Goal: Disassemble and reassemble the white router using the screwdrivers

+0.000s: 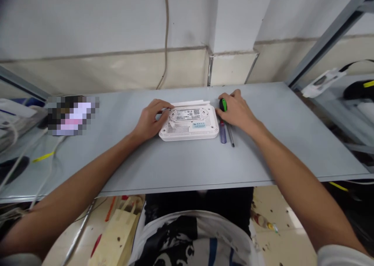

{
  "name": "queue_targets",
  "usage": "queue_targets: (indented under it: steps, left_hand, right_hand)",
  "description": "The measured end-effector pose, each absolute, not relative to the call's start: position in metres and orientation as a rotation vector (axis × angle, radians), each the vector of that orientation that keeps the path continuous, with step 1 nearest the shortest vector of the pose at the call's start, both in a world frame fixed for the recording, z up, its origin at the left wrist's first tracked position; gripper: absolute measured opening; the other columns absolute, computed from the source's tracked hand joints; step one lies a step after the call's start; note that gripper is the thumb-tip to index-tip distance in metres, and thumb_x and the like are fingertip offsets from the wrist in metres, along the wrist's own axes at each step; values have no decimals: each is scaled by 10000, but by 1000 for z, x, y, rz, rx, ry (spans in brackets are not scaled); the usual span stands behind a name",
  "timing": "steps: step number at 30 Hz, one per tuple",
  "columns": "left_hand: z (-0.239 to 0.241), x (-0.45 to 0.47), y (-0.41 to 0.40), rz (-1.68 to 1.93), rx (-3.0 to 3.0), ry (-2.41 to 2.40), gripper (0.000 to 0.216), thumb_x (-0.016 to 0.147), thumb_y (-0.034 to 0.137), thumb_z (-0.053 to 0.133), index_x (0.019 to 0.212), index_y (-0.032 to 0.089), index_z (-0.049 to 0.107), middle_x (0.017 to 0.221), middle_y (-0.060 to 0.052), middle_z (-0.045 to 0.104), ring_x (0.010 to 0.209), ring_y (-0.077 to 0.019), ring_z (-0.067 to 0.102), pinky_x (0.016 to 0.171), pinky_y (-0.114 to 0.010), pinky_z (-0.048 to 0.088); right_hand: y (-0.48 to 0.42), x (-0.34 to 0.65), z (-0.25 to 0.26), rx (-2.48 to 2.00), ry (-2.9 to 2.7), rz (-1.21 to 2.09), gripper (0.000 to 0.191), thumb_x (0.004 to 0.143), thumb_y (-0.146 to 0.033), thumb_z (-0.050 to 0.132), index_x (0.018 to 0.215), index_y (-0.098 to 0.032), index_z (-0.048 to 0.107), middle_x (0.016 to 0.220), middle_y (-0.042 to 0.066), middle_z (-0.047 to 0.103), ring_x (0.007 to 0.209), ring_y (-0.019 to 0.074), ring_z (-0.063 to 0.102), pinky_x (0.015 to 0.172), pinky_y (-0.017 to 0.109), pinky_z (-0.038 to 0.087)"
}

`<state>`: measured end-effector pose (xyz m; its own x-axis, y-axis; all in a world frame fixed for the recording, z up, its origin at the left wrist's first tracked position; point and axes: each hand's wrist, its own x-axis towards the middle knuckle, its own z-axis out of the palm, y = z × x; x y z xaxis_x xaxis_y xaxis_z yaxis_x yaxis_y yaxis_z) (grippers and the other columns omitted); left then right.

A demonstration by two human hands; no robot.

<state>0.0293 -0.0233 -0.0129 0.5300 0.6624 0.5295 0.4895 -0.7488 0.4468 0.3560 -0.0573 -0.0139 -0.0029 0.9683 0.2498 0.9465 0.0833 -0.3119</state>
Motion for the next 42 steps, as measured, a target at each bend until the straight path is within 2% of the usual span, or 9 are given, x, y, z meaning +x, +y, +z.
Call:
queue_targets:
  steps: [6,10,13,16,20,22,26,29,42]
  left_hand:
    - [-10,28,-24,1059,2605,965,246,1043,284,471,1104,209,697,1090,-95,731,1049,-253,637,873,-420,570]
    - [-5,26,-27,1079,2602,1045,313,1088,342,419,1045,210,700,1053,-94,733,1010,-246,646,817,-402,558]
    - [-1,22,-27,1172,2518,1106,439,1129,395,327,1003,215,706,998,-87,721,921,-220,662,773,-386,554]
    - [1,18,-24,1271,2435,1163,435,1129,423,351,970,226,705,949,-69,720,815,-190,662,685,-351,548]
    - [0,17,-21,1311,2438,1209,289,1072,306,480,896,218,692,933,-47,750,756,-160,664,653,-320,532]
    - [-1,18,-21,1295,2455,1208,253,1040,262,505,879,208,693,915,-42,752,751,-153,662,650,-308,526]
    - [-3,19,-22,1268,2487,1196,242,1020,241,515,875,196,703,897,-39,747,720,-139,646,642,-295,514]
    - [-4,19,-23,1244,2495,1210,231,1010,232,526,871,192,707,887,-34,745,698,-130,634,630,-287,500]
    - [3,18,-25,1290,2527,1221,220,1008,201,529,853,203,685,853,-23,721,647,-120,593,609,-283,476]
  right_hand:
    - [-57,355,-16,-1844,-1971,58,461,889,-369,680,1316,-196,675,1166,189,584,1133,384,605,968,522,519]
    - [-56,355,-17,-1860,-1915,108,453,921,-415,663,1331,-223,667,1110,163,608,1175,360,594,998,498,512]
    - [-57,355,-14,-1876,-1817,141,475,949,-494,629,1353,-245,646,1117,149,626,1061,324,628,977,503,520]
    - [-59,353,-5,-1840,-1688,66,384,986,-463,567,1291,-245,650,1179,149,632,976,287,638,991,503,515]
    - [-65,345,8,-1672,-1558,-3,273,1027,-408,461,1155,-256,648,1247,175,634,1052,293,628,828,424,564]
    - [-67,340,10,-1611,-1536,-1,235,1017,-398,466,1060,-264,655,1215,158,655,1020,281,641,738,394,566]
    - [-65,333,3,-1525,-1573,2,171,966,-363,544,896,-253,654,1054,82,693,680,171,588,665,367,531]
    - [-61,331,-3,-1385,-1570,-7,133,919,-301,611,808,-234,644,907,32,684,540,115,489,624,343,496]
    - [-61,332,-6,-1367,-1561,96,90,892,-278,676,805,-260,682,877,28,704,501,116,488,556,337,465]
